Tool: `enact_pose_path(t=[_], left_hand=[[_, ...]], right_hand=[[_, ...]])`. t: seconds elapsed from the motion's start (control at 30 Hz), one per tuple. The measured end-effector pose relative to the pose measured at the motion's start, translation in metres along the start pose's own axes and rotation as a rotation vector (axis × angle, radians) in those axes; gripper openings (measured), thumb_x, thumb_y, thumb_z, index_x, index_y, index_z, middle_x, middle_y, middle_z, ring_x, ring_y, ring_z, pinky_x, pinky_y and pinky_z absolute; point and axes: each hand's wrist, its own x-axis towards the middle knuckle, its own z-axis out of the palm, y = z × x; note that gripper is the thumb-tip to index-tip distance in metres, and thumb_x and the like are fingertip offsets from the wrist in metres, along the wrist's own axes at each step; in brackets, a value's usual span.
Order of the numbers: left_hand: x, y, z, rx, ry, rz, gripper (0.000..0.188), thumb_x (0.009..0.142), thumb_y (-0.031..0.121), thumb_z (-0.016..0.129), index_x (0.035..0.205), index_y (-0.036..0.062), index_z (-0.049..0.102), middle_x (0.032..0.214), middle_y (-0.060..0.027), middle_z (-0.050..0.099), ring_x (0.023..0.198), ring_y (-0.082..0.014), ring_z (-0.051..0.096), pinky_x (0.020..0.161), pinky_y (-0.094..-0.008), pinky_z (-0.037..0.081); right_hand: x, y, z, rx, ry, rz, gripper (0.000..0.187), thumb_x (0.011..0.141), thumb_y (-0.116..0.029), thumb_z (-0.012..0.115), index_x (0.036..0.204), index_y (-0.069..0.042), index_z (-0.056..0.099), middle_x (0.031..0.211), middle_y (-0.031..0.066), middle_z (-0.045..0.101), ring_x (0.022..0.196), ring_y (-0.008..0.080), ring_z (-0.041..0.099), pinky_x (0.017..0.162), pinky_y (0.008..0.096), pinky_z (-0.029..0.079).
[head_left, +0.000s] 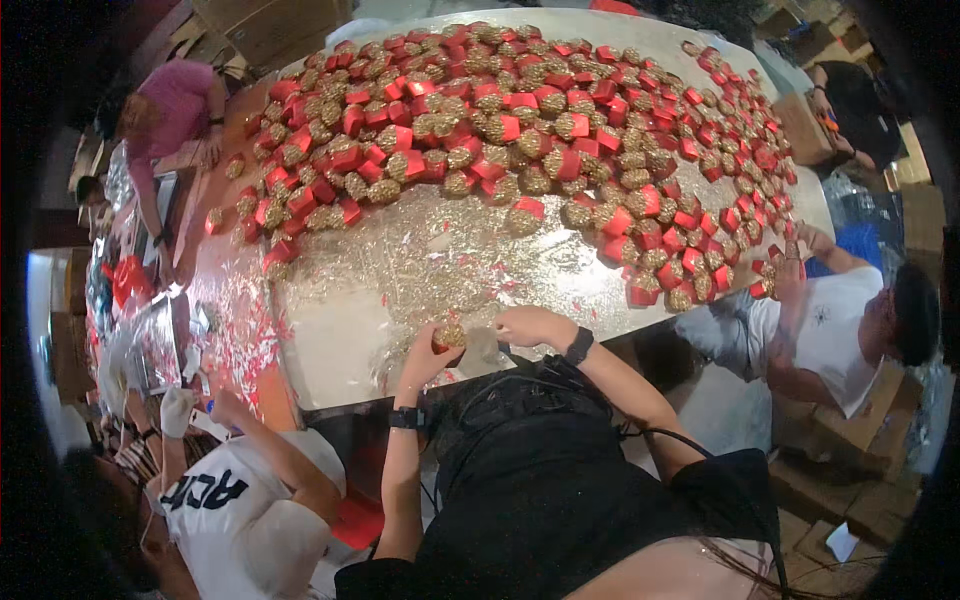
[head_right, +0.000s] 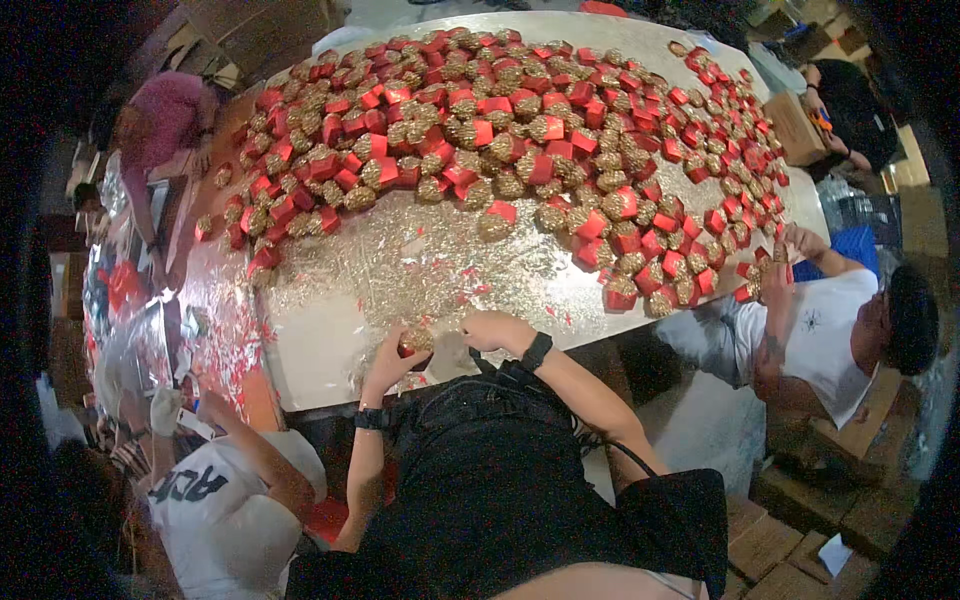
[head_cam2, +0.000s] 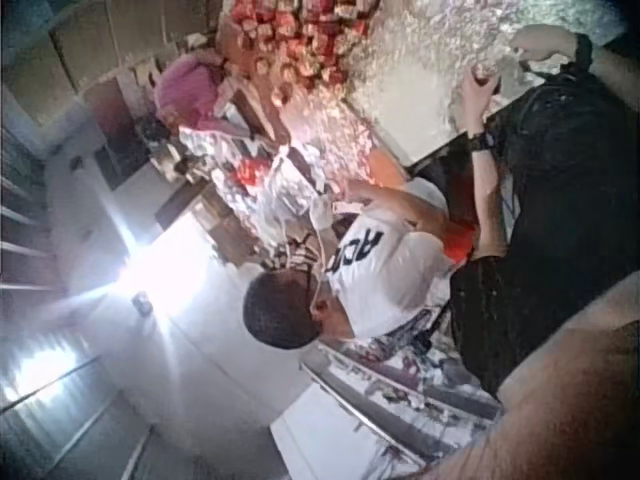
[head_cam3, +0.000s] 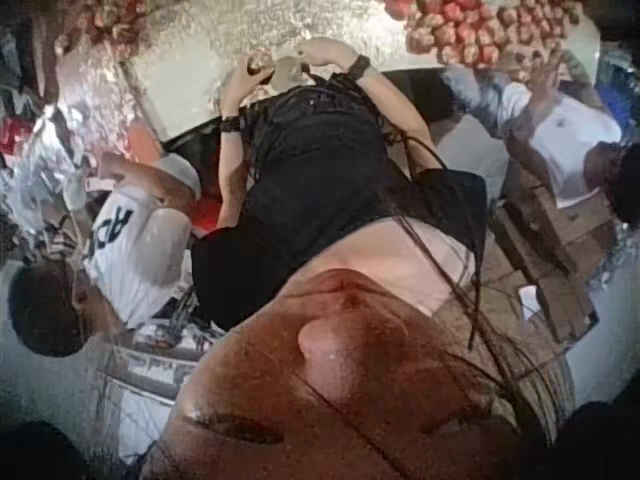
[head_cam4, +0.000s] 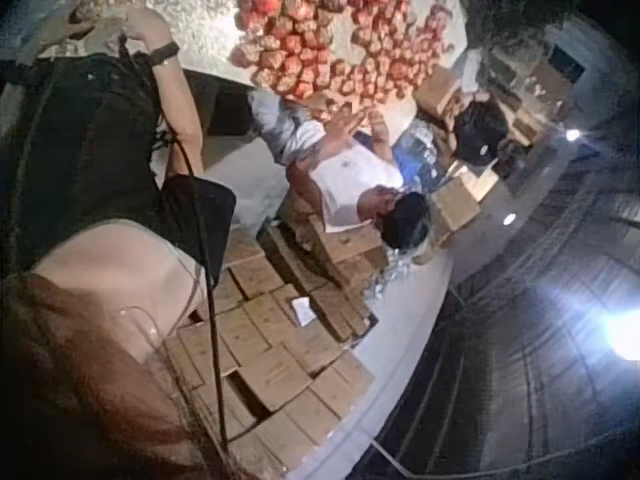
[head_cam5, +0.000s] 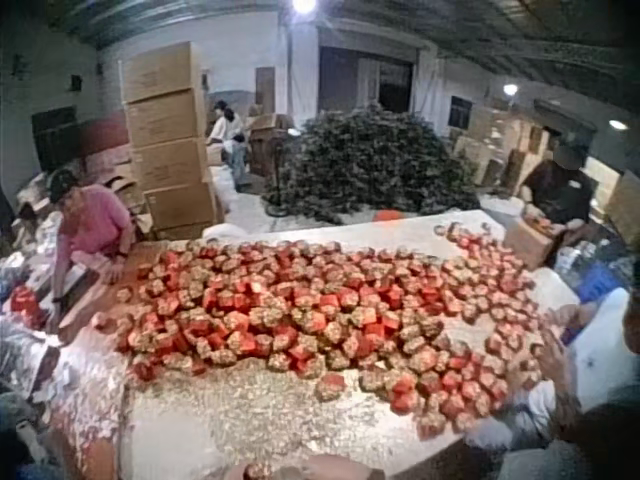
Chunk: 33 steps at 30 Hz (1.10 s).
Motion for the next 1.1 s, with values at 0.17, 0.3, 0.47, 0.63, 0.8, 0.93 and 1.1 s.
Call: enact_pose_path(t=[0.17,0.3,0.47,0.63,0.8,0.93,1.1], left_hand=[[0.002,0.000,0.005,0.053,-0.077,-0.045,0.056,0.075,0.024,0.078,0.122,0.0051,0.055,0.084,-0.0076,0.060,0.076,-0.0159,0.059,0.070,-0.0310,0.050],[0.007,-0.007,0.014,-0.050,-0.113,0.032,0.055,0.075,0.022,0.079,0.120,0.0031,0.053,0.090,-0.0053,0.059,0.073,-0.0127,0.056,0.067,-0.0297,0.049],[0.008,-0.013,0.018,0.081,-0.048,0.154,0.059,0.073,0.024,0.080,0.120,0.0029,0.051,0.092,-0.0082,0.061,0.077,-0.0142,0.059,0.070,-0.0303,0.050],[0.008,-0.006,0.018,-0.037,-0.130,-0.043,0.057,0.073,0.027,0.080,0.117,0.0030,0.053,0.088,-0.0069,0.061,0.075,-0.0141,0.058,0.069,-0.0308,0.049],[0.006,-0.006,0.021,0.024,-0.032,0.089,0.057,0.072,0.026,0.080,0.117,0.0034,0.053,0.086,-0.0063,0.060,0.073,-0.0139,0.057,0.066,-0.0300,0.048],[0.006,-0.008,0.020,0.049,-0.096,0.025,0.057,0.072,0.025,0.081,0.117,0.0034,0.053,0.091,-0.0078,0.060,0.074,-0.0142,0.057,0.067,-0.0299,0.048],[0.005,-0.007,0.020,-0.022,-0.126,0.034,0.058,0.072,0.023,0.080,0.118,0.0027,0.052,0.096,-0.0096,0.060,0.076,-0.0165,0.058,0.068,-0.0305,0.048]], right_hand=[[-0.009,0.005,0.006,0.057,0.001,0.063,0.031,0.087,-0.030,0.051,0.088,-0.002,0.065,0.081,0.0221,0.064,0.077,0.0416,0.061,0.069,0.0491,0.047],[-0.012,0.007,0.008,0.028,-0.058,0.105,0.032,0.089,-0.032,0.053,0.098,-0.003,0.064,0.092,0.0233,0.064,0.086,0.0397,0.063,0.073,0.0489,0.048],[-0.010,0.011,0.012,-0.012,-0.004,0.019,0.035,0.084,-0.028,0.052,0.089,0.004,0.066,0.084,0.0261,0.065,0.078,0.0421,0.063,0.070,0.0486,0.049],[-0.007,0.017,0.012,-0.032,-0.026,0.035,0.035,0.086,-0.031,0.052,0.093,0.001,0.066,0.088,0.0241,0.065,0.082,0.0416,0.063,0.074,0.0486,0.049],[-0.006,0.021,0.010,-0.055,-0.069,0.034,0.033,0.088,-0.031,0.054,0.099,-0.001,0.065,0.091,0.0228,0.065,0.087,0.0415,0.062,0.076,0.0487,0.048],[-0.004,0.021,0.010,-0.029,-0.066,0.017,0.034,0.089,-0.031,0.054,0.101,-0.001,0.064,0.092,0.0224,0.065,0.088,0.0409,0.061,0.077,0.0474,0.048],[-0.006,0.018,0.011,0.069,-0.035,-0.088,0.033,0.089,-0.031,0.055,0.102,-0.002,0.063,0.092,0.0211,0.065,0.088,0.0387,0.062,0.077,0.0460,0.048]])
